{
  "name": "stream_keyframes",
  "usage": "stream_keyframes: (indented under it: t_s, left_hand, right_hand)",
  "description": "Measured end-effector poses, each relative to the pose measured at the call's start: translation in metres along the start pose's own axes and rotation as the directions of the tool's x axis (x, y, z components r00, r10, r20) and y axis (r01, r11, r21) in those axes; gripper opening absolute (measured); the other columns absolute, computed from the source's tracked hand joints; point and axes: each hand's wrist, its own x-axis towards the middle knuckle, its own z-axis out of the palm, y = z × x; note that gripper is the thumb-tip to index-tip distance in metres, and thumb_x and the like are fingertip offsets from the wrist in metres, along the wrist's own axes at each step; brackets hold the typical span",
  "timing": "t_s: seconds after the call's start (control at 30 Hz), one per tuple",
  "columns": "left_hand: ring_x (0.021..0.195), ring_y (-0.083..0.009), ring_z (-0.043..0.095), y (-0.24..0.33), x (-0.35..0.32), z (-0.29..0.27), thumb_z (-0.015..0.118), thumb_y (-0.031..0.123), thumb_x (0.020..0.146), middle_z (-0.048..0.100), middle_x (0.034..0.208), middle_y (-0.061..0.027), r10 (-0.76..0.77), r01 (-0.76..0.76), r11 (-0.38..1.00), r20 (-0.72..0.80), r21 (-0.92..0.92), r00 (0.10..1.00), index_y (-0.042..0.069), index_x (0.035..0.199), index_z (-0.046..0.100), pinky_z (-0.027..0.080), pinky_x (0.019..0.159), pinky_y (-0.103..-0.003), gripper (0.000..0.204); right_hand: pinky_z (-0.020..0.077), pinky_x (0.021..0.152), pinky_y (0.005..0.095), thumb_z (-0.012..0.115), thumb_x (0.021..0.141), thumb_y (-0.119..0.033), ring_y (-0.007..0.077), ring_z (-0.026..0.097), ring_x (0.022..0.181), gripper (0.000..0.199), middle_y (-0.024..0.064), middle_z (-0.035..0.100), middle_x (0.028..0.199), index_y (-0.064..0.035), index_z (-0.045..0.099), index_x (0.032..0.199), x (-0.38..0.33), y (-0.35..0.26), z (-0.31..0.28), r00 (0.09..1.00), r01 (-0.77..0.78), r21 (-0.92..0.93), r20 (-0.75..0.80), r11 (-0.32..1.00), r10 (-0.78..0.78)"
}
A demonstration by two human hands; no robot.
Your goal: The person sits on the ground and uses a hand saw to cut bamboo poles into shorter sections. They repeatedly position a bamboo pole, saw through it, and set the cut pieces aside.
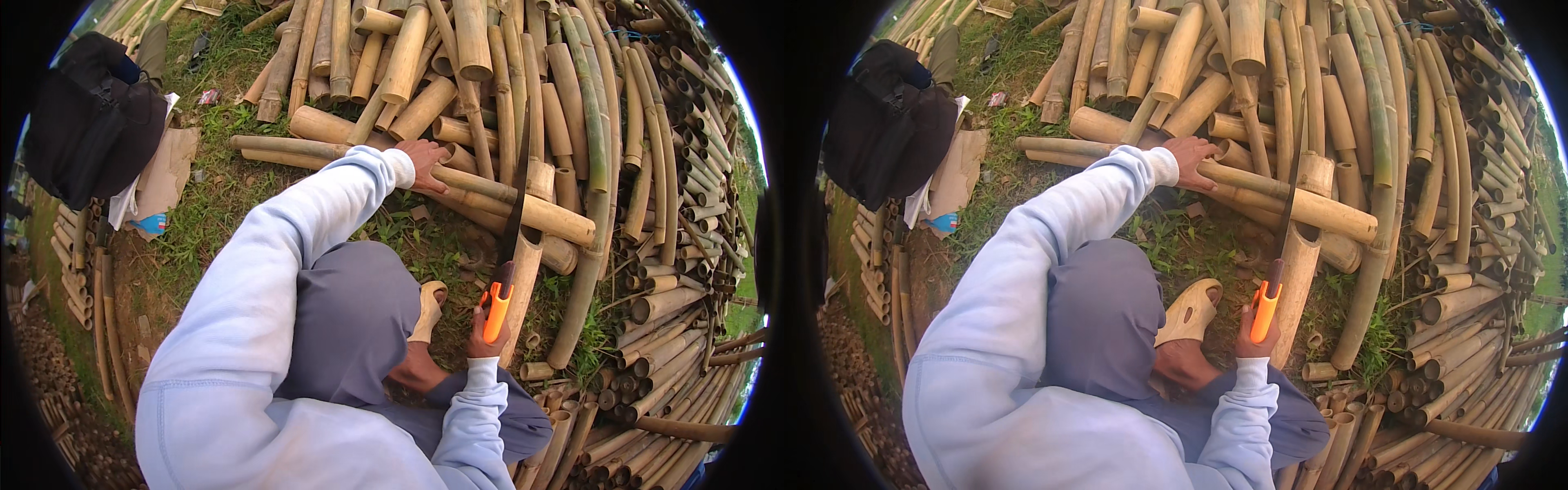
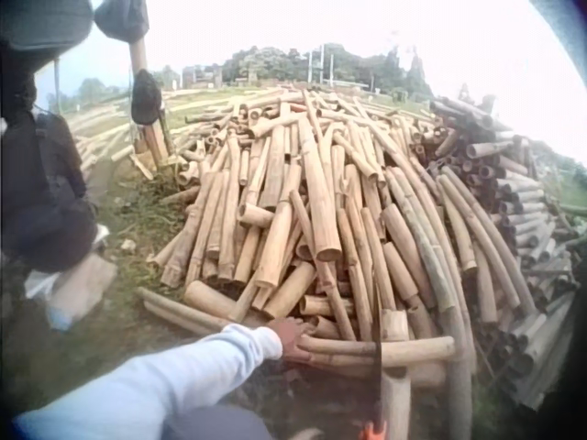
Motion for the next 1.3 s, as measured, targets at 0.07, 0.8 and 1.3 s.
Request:
stream_keyframes:
  t_s: [0.07,0.8,1.3]
  left_hand:
    - [0.12,-0.0328,0.06,-0.002,-0.005,0.001,0.076,0.06,0.081,0.064,0.123,-0.0117,-0.009,0.01,1.0,-0.007,0.018,1.0,0.011,0.132,0.062,0.048,0.105,-0.046,0.071]
    - [0.117,-0.0321,0.059,-0.008,-0.028,0.062,0.087,0.039,0.07,0.061,0.122,-0.016,0.152,-0.025,0.966,-0.486,0.258,0.86,0.006,0.131,0.054,0.049,0.103,-0.042,0.076]
    - [0.113,-0.0313,0.059,-0.015,-0.009,0.067,0.091,0.03,0.064,0.06,0.112,-0.0125,0.057,0.017,0.978,-0.346,0.206,0.936,0.005,0.117,0.057,0.049,0.098,-0.042,0.068]
  right_hand:
    - [0.0498,0.072,0.0277,0.071,0.095,-0.005,0.0106,0.059,0.079,0.024,0.0025,0.062,0.088,0.0033,0.066,0.117,0.0,-0.001,0.0,1.0,0.028,0.027,-0.002,0.999,-0.028]
    - [0.0508,0.069,0.0287,0.074,0.093,-0.007,0.0126,0.061,0.071,0.024,0.0046,0.065,0.079,0.0033,0.068,0.115,0.002,-0.041,-0.001,0.998,0.009,-0.004,-0.06,1.0,-0.01]
    - [0.0552,0.085,0.0326,0.072,0.09,-0.001,0.0242,0.075,0.091,0.036,0.0171,0.075,0.101,0.0057,0.067,0.126,-0.106,-0.106,-0.041,0.991,-0.117,-0.187,-0.085,0.975,0.102]
